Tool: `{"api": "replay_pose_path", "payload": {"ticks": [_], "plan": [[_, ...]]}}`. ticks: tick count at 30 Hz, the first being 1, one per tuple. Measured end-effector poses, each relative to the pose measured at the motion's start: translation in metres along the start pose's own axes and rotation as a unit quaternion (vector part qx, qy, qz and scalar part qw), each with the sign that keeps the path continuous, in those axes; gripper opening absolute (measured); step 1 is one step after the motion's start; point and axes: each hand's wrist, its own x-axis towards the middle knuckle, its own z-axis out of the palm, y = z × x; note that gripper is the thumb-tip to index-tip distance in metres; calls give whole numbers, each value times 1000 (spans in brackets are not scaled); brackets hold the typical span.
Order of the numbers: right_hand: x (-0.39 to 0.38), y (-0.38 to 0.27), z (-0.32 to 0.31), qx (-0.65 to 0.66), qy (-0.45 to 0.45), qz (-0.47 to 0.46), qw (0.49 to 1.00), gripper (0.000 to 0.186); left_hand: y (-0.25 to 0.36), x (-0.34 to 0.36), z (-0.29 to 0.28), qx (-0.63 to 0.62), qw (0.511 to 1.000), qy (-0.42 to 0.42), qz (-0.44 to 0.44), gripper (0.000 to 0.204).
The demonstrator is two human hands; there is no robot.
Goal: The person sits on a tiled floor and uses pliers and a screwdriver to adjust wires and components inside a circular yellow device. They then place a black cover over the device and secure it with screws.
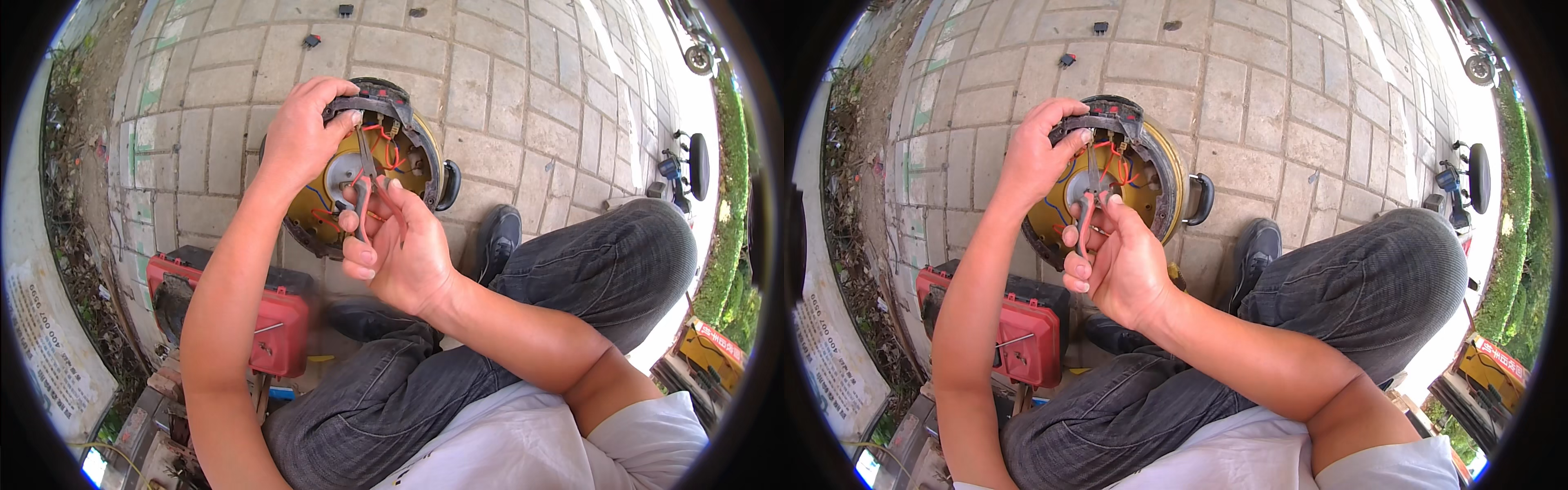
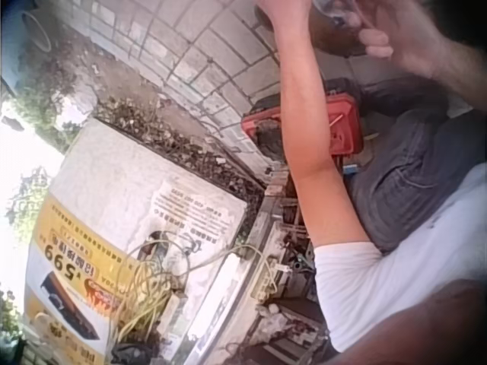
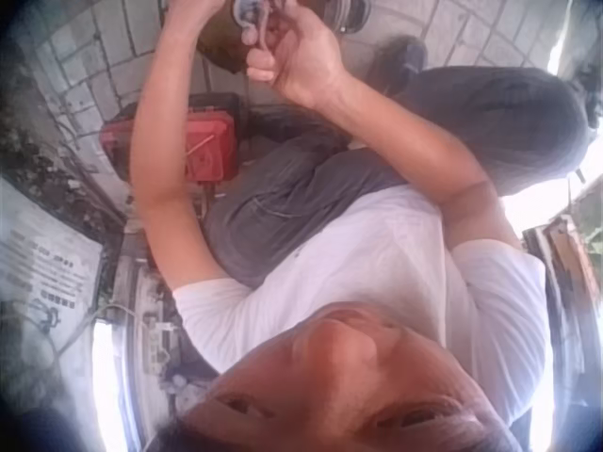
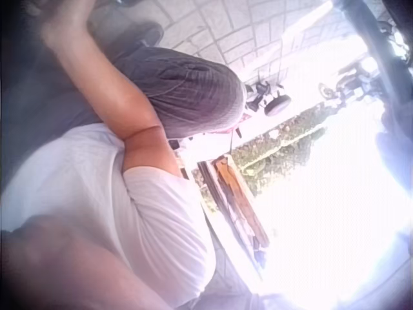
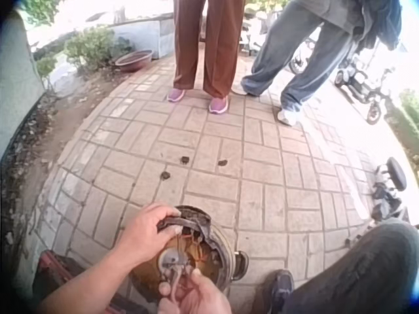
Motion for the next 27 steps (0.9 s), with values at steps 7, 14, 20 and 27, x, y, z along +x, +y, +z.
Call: {"api": "replay_pose_path", "payload": {"ticks": [7,14,20,27], "plan": [[0,3,6,24,-1,-16,1000,33,-11,0,-3,-42,999,-15,26,32],[1,7,12,57,-1,-24,998,32,-5,1,-4,-50,998,-25,-18,32],[1,6,15,63,-2,-23,998,32,-3,1,-2,-35,999,-19,-21,31],[0,4,19,55,12,-15,998,33,-5,1,-1,-28,999,-19,-12,31]]}}
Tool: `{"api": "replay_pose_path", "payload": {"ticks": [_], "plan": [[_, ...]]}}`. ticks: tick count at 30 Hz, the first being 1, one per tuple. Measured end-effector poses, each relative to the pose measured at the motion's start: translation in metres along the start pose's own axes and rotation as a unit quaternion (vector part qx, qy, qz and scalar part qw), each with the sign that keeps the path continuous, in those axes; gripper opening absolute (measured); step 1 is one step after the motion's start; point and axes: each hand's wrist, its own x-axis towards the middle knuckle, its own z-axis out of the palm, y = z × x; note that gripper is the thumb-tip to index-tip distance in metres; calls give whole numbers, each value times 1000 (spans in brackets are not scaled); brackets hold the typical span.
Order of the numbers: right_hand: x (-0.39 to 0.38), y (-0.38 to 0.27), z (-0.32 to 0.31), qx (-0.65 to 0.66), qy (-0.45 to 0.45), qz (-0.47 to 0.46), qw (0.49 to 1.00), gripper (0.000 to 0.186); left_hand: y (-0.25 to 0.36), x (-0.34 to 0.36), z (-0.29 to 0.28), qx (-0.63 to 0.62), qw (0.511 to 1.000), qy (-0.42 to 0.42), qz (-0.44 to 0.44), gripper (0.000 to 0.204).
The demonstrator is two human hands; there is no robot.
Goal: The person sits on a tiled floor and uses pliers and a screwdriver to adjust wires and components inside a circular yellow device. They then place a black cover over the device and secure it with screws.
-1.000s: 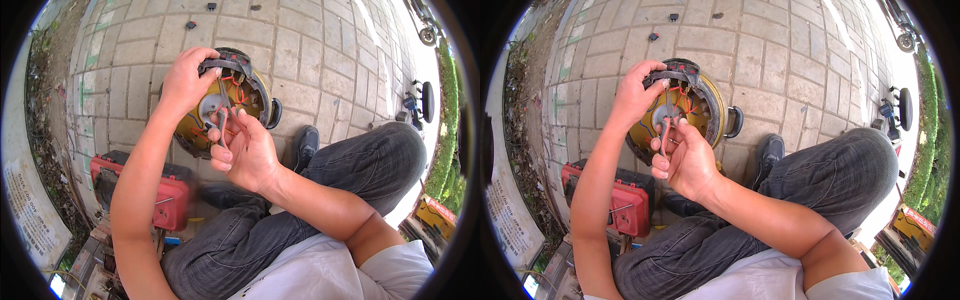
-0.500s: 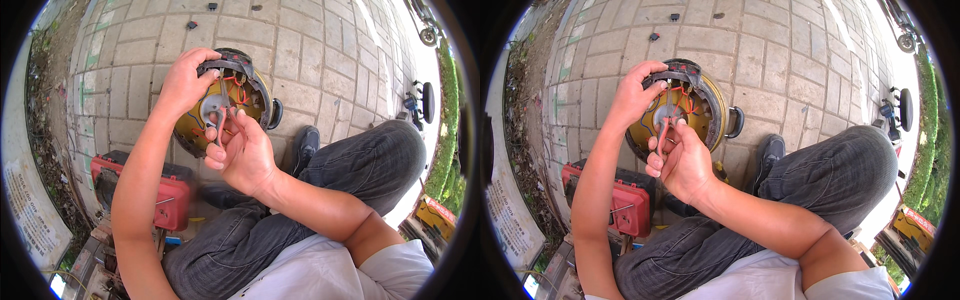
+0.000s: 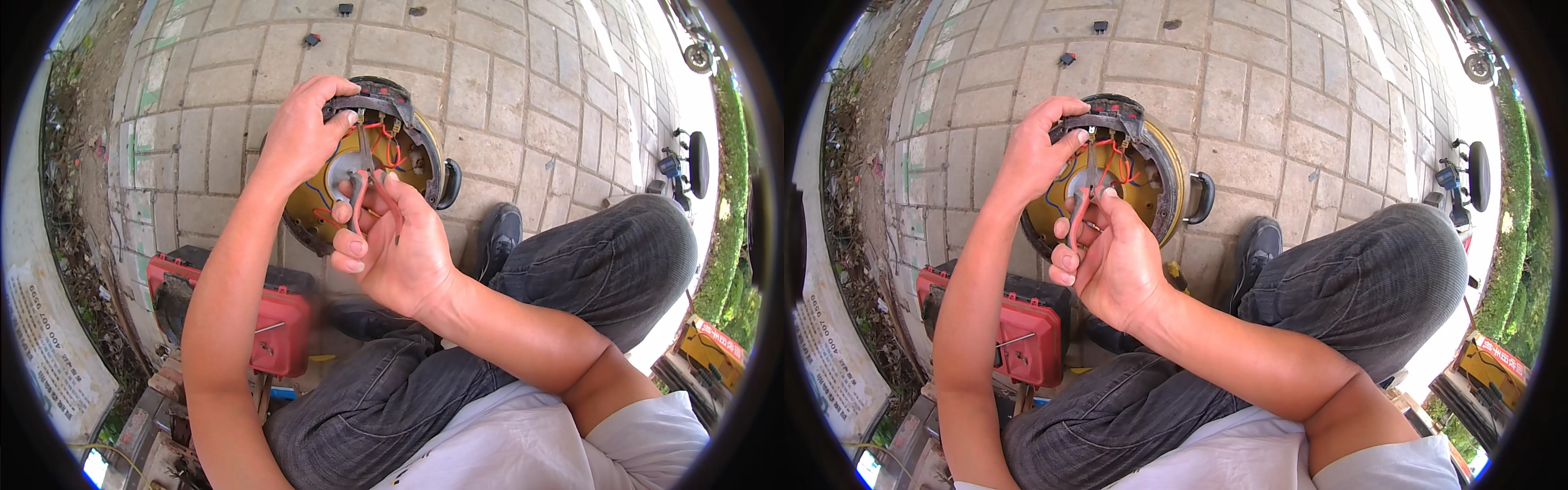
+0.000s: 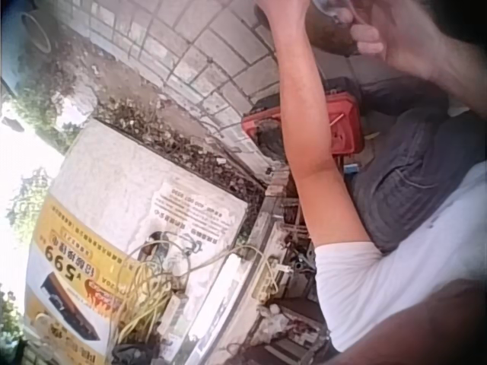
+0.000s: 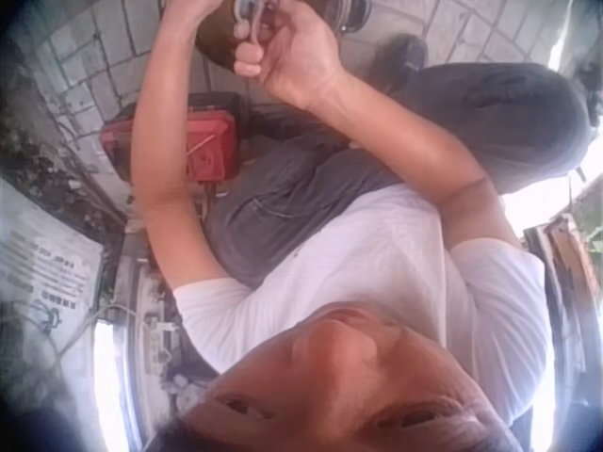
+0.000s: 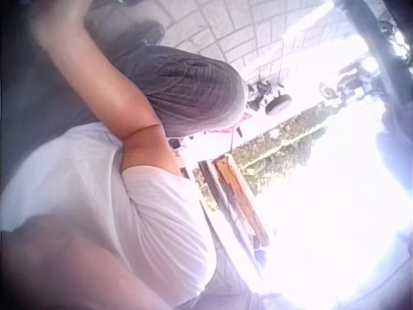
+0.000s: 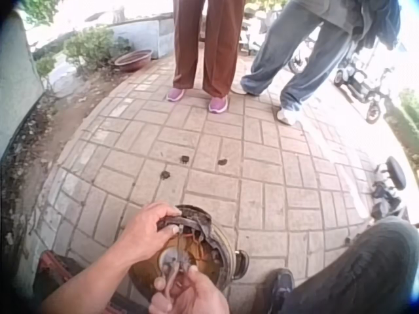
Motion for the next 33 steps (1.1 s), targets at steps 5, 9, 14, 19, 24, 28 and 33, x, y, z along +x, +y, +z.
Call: {"api": "replay_pose_path", "payload": {"ticks": [5,9,14,19,24,28,33], "plan": [[-1,1,3,-9,15,0,1000,32,-3,1,0,-25,999,-16,-19,32],[1,4,-1,-5,12,-5,1000,30,-2,1,-1,-17,1000,-14,-16,31],[0,5,1,1,3,-8,1000,28,3,0,1,-6,1000,-7,-21,29],[2,7,-3,-19,-20,-15,1000,28,1,-1,3,-20,999,-3,-28,28],[4,4,1,-11,-44,-12,999,24,2,0,0,-4,1000,0,-8,29],[5,5,7,-14,-60,-14,998,24,-3,0,0,21,1000,-5,22,29],[7,10,10,-20,-71,-25,997,23,4,1,-5,30,999,-34,16,33]]}}
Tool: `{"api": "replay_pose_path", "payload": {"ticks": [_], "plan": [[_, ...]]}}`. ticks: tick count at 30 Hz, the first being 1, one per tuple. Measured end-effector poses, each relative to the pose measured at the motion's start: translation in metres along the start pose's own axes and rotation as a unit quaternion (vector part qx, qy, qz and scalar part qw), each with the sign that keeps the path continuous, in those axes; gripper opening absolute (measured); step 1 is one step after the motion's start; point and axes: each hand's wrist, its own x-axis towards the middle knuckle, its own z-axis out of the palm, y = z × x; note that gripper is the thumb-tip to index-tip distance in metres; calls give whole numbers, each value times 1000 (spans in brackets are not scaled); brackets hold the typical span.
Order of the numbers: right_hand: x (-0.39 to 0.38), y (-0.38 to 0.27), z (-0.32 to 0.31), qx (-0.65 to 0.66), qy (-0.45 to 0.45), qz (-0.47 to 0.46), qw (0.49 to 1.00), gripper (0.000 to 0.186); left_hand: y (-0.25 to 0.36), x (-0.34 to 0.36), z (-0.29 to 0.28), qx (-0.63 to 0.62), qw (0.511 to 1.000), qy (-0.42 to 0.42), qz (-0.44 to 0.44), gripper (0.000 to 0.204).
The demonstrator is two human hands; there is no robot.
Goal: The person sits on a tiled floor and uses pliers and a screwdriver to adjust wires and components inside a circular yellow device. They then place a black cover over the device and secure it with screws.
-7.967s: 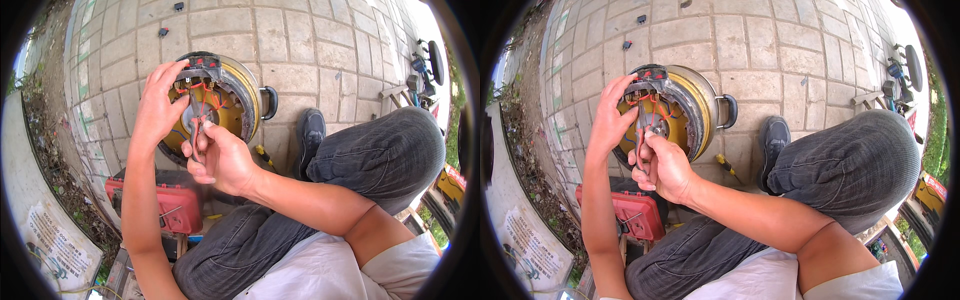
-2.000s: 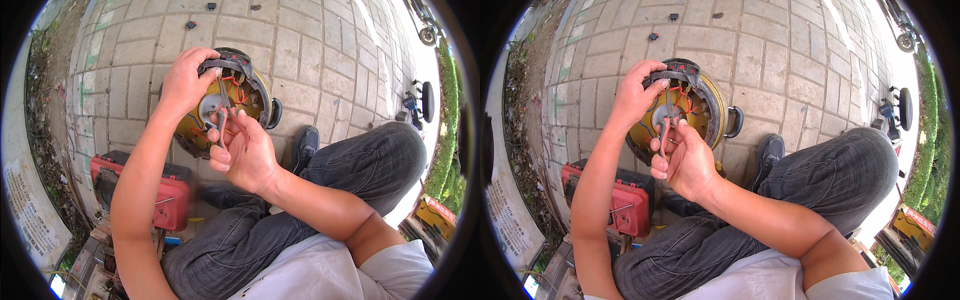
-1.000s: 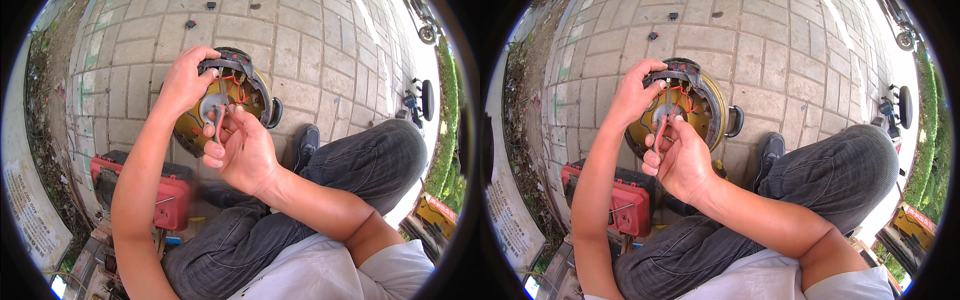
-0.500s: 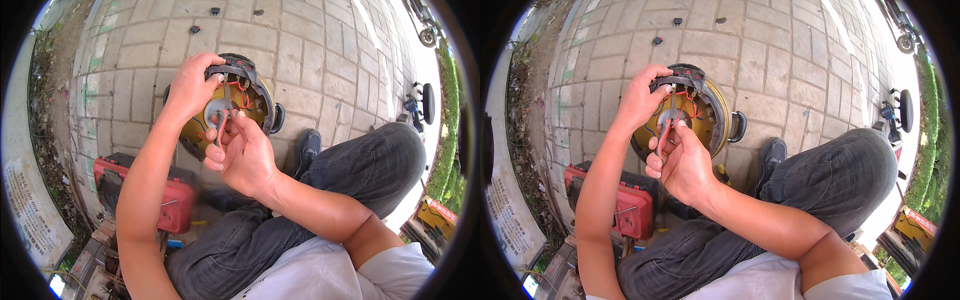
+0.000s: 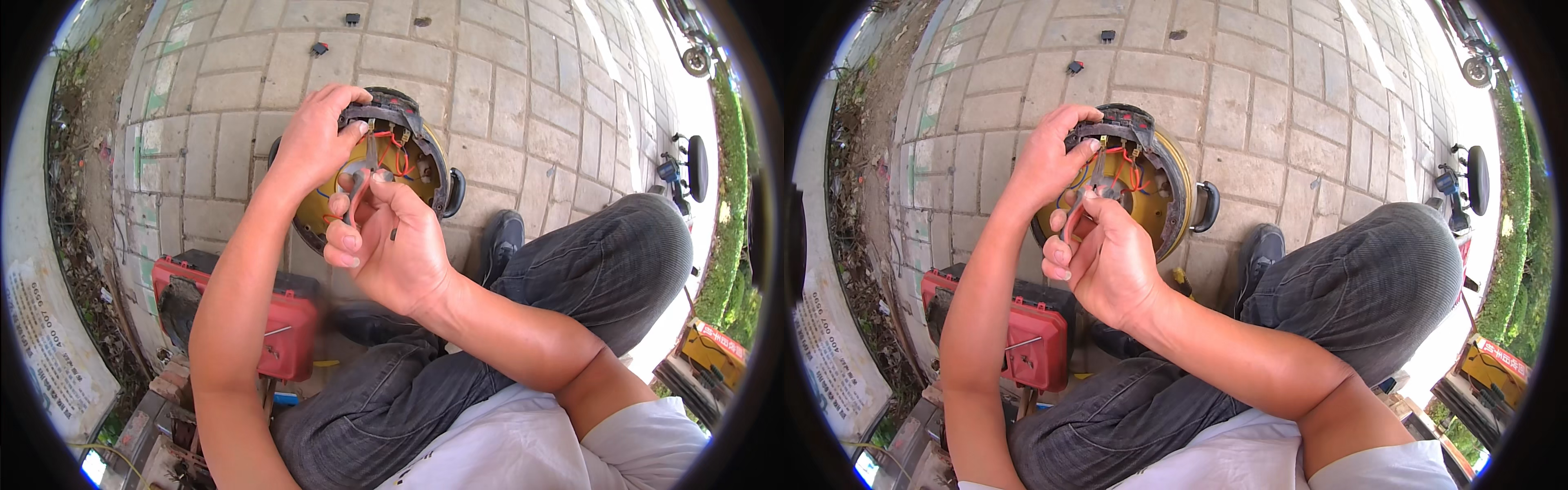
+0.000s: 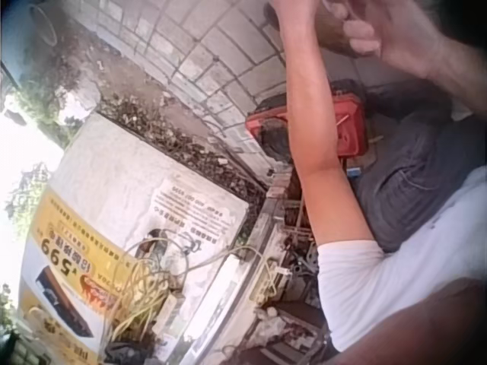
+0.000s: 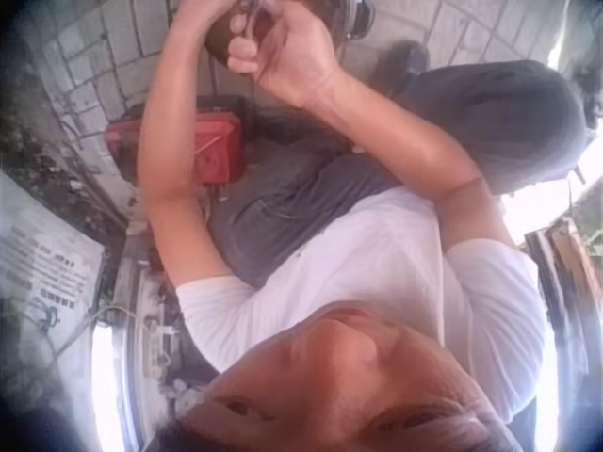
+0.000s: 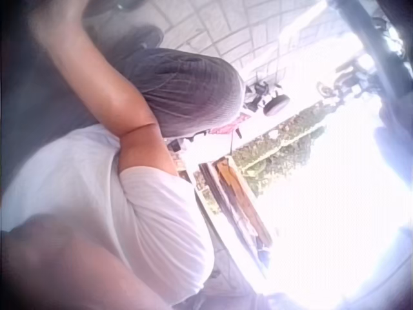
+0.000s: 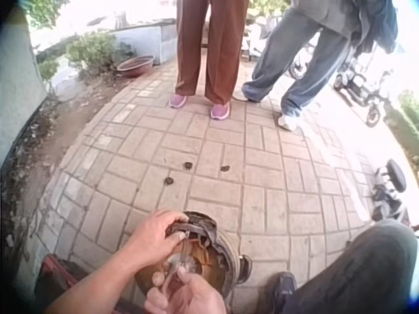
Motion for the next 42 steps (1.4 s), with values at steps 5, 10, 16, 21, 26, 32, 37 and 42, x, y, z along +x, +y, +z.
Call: {"api": "replay_pose_path", "payload": {"ticks": [5,10,16,21,26,32,37,42], "plan": [[0,1,0,-1,-3,1,1000,19,-4,0,3,29,999,-3,28,39],[2,1,-2,-12,-25,-2,1000,18,-6,0,3,25,999,-1,40,35],[8,0,9,47,-68,-2,997,16,-14,4,2,27,997,-5,78,37],[10,-1,10,57,-88,-13,994,14,-18,7,4,12,997,-11,81,38],[9,-4,11,26,-69,-9,997,18,-17,6,2,18,996,-13,84,37],[5,-10,14,4,-72,-3,997,17,-20,4,2,16,995,-10,96,36],[3,-15,14,8,-46,8,999,14,-20,3,6,14,994,2,105,32],[2,-19,14,15,-61,4,998,15,-15,0,2,36,994,-4,104,36]]}}
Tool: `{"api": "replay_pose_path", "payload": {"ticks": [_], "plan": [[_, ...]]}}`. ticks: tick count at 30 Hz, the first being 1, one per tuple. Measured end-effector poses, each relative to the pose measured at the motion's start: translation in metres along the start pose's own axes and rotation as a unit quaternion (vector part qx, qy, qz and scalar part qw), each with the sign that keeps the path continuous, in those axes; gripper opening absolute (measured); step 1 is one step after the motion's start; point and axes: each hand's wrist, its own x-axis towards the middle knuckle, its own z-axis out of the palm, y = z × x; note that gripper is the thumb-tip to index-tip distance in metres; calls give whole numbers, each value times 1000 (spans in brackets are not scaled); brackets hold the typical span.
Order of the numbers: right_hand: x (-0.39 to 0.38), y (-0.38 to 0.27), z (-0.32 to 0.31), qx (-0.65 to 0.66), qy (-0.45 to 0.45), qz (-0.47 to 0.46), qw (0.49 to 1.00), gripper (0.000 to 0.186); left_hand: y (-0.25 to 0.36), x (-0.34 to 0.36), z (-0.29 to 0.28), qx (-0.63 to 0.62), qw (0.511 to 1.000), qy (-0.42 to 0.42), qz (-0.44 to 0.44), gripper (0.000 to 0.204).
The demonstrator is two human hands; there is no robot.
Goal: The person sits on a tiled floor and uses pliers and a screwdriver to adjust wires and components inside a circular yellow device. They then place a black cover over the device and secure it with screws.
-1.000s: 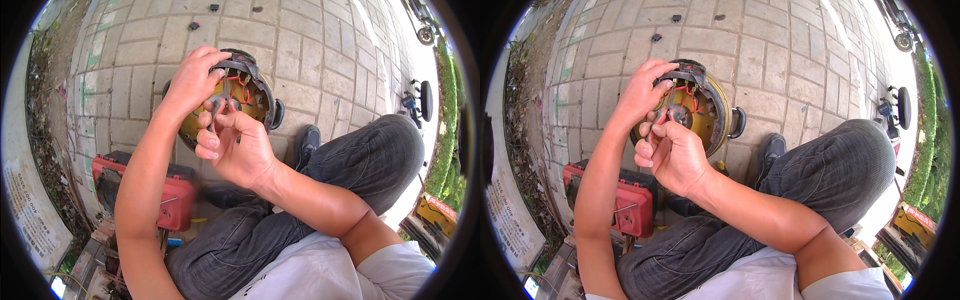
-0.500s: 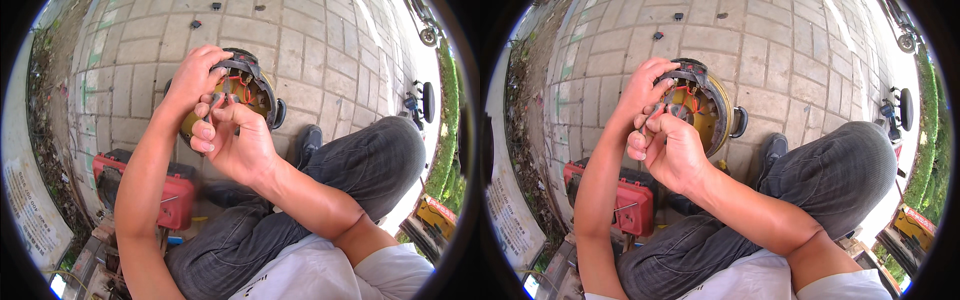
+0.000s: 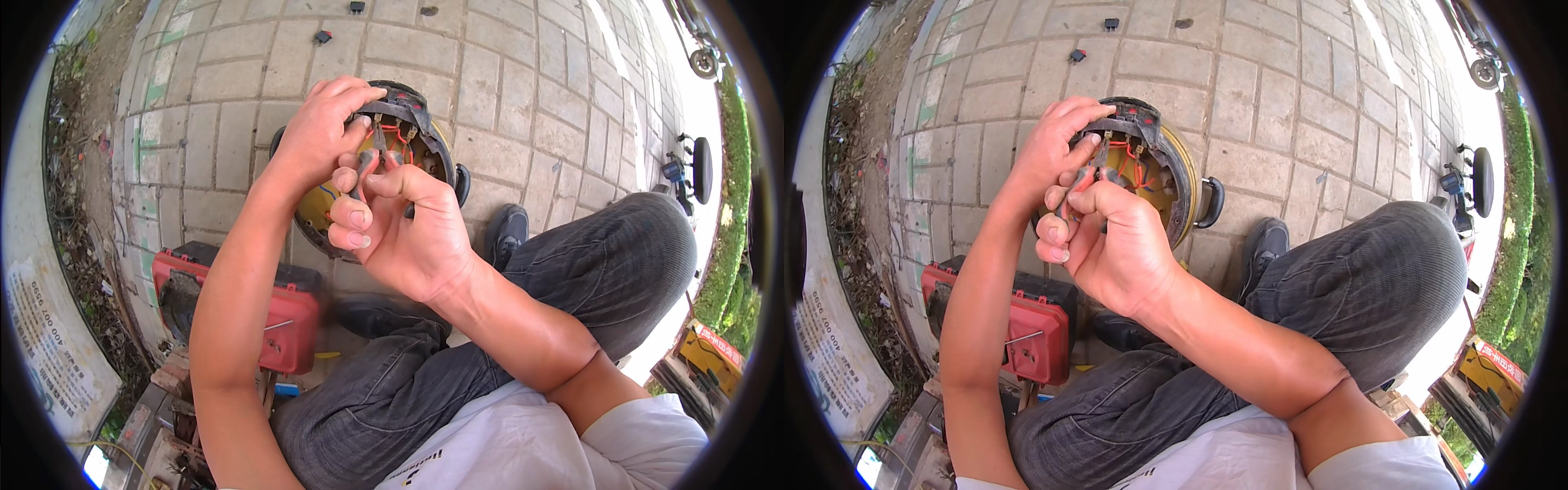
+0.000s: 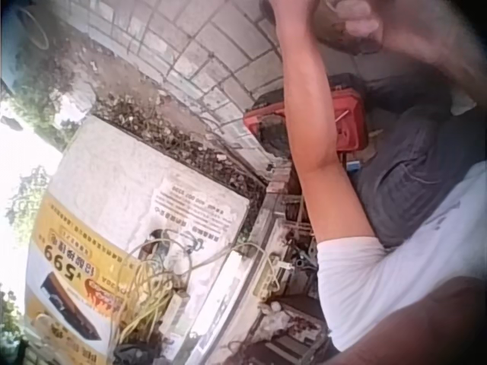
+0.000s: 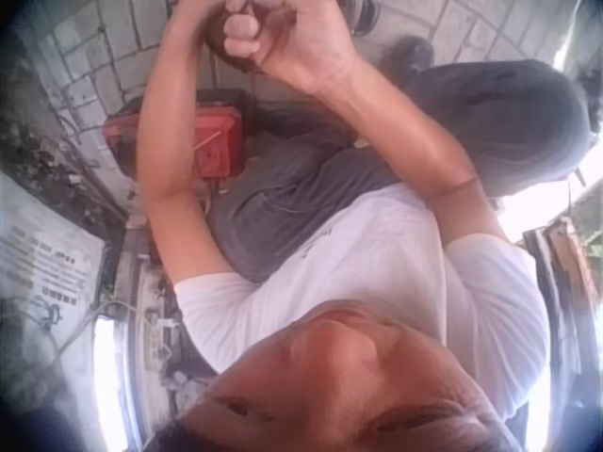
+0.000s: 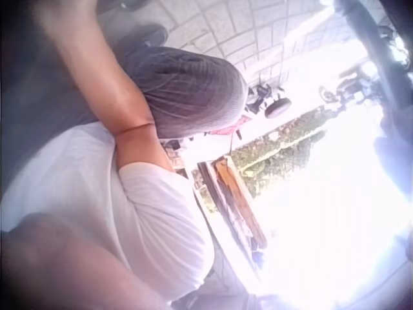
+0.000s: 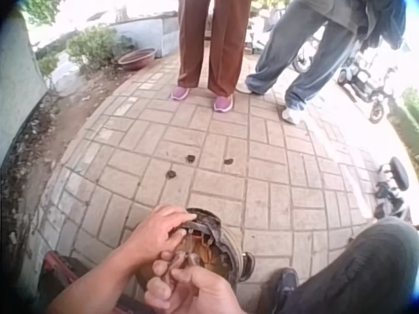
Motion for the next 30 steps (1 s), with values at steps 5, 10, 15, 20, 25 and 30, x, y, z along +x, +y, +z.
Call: {"api": "replay_pose_path", "payload": {"ticks": [5,10,15,20,25,30], "plan": [[-5,4,4,-26,71,9,997,22,6,-3,-4,2,1000,-25,-18,45],[-53,12,-2,-100,180,79,975,52,13,-8,-4,10,1000,0,-21,48],[-105,-34,4,-368,235,78,896,53,18,-12,1,12,990,139,16,35],[-113,-117,61,-823,133,79,547,40,61,-27,16,-23,991,99,-88,17],[-81,-143,68,-965,67,40,251,35,74,-34,40,13,982,44,-184,36],[-74,-144,39,-965,27,-13,259,36,79,-28,53,68,968,46,-237,46]]}}
